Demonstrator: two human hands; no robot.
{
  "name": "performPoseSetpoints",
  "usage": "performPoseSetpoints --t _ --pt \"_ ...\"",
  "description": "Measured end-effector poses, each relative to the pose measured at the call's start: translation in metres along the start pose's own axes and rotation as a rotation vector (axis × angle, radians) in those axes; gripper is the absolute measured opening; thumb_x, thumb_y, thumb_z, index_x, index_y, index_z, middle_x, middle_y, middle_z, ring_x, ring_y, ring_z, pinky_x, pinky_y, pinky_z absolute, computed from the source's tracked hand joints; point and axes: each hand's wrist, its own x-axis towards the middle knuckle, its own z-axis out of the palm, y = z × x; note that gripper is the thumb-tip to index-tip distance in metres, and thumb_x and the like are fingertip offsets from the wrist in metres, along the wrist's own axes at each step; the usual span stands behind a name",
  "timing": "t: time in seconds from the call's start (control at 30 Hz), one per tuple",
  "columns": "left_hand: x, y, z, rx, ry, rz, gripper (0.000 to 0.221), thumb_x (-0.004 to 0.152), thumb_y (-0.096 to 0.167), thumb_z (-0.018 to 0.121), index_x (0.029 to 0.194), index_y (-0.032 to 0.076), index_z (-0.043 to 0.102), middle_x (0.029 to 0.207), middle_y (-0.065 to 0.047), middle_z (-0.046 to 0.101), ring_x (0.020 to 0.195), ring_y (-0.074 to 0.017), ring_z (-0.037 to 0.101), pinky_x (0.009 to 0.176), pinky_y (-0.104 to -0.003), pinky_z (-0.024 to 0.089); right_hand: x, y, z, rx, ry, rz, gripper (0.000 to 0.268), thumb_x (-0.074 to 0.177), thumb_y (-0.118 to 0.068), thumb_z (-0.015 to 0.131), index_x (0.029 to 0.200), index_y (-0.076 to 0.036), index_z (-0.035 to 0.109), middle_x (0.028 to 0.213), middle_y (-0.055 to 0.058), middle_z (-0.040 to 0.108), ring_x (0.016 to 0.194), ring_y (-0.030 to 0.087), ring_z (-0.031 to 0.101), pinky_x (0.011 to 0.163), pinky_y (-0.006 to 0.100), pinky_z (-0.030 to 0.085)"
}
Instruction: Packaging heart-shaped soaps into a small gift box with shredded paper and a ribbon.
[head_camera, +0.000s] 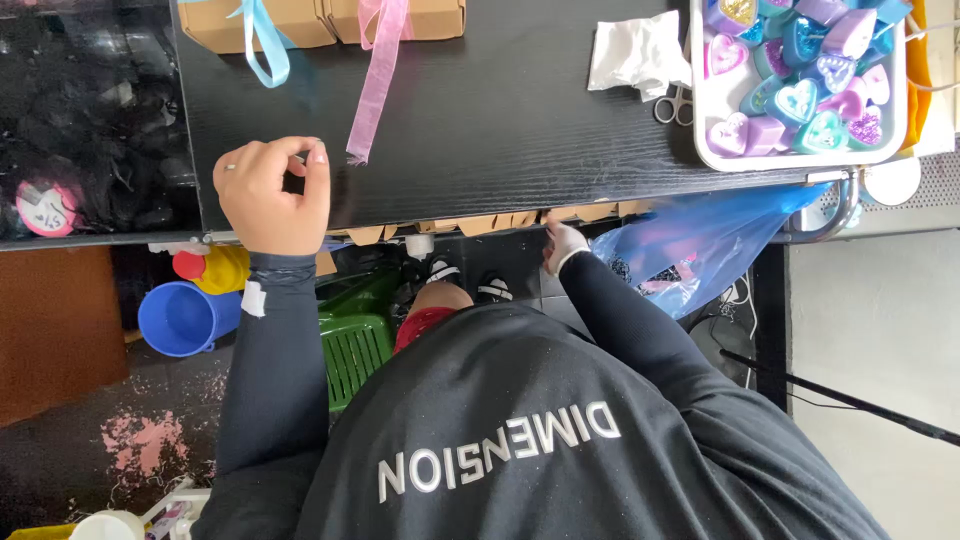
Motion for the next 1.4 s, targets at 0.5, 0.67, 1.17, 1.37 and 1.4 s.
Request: performPoseSetpoints --t 0.5,0.67,1.17,1.37,1.4 --pt "-0.002 -0.003 0.003 0.026 0.018 0.005 0.004 0.1 0.013 0.075 0.096 0.012 0.075 0.079 0.003 0.061 0.083 -0.0228 0.061 0.098 -0.04 0.045 -0.013 -0.053 -0.043 0.398 -0.114 -0.096 0.053 0.095 -0.048 0.067 0.138 -0.021 0.051 0.138 0.006 0.057 0.112 0.022 0.058 0.093 0.04 0.05" --pt "-0.002 -0.006 0.005 0.013 0.012 -0.015 0.003 0.101 0.014 0.075 0.098 0.013 0.075 0.079 0.003 0.061 0.08 -0.0226 0.06 0.096 -0.04 0.045 0.054 -0.058 -0.043 0.22 -0.029 0.037 0.041 0.096 -0.046 0.067 0.127 -0.02 0.058 0.128 0.003 0.057 0.108 0.018 0.058 0.094 0.04 0.044" --pt "-0.004 -0.006 0.004 0.007 0.028 -0.003 0.007 0.102 0.013 0.076 0.096 0.011 0.074 0.079 0.001 0.061 0.079 -0.0232 0.06 0.094 -0.04 0.045 -0.012 0.0 -0.076 0.042 -0.524 -0.541 0.025 0.102 -0.039 0.064 0.099 -0.015 0.062 0.081 -0.002 0.059 0.071 0.013 0.052 0.068 0.033 0.038" --pt "-0.005 -0.008 0.007 0.02 0.038 -0.008 0.007 0.103 0.012 0.076 0.096 0.011 0.074 0.079 0.001 0.061 0.079 -0.0232 0.06 0.094 -0.04 0.045 -0.144 0.012 -0.091 -0.046 -0.627 -0.852 0.02 0.101 -0.023 0.069 0.102 -0.004 0.062 0.085 0.002 0.062 0.078 0.013 0.056 0.076 0.027 0.047" --pt "-0.006 -0.009 0.007 0.028 0.038 -0.01 0.007 0.103 0.013 0.076 0.096 0.011 0.074 0.08 0.001 0.061 0.08 -0.0234 0.06 0.093 -0.04 0.045 -0.183 0.012 -0.095 -0.139 -0.58 -0.921 0.019 0.101 -0.019 0.069 0.105 -0.002 0.064 0.088 0.002 0.065 0.082 0.012 0.06 0.079 0.027 0.049"
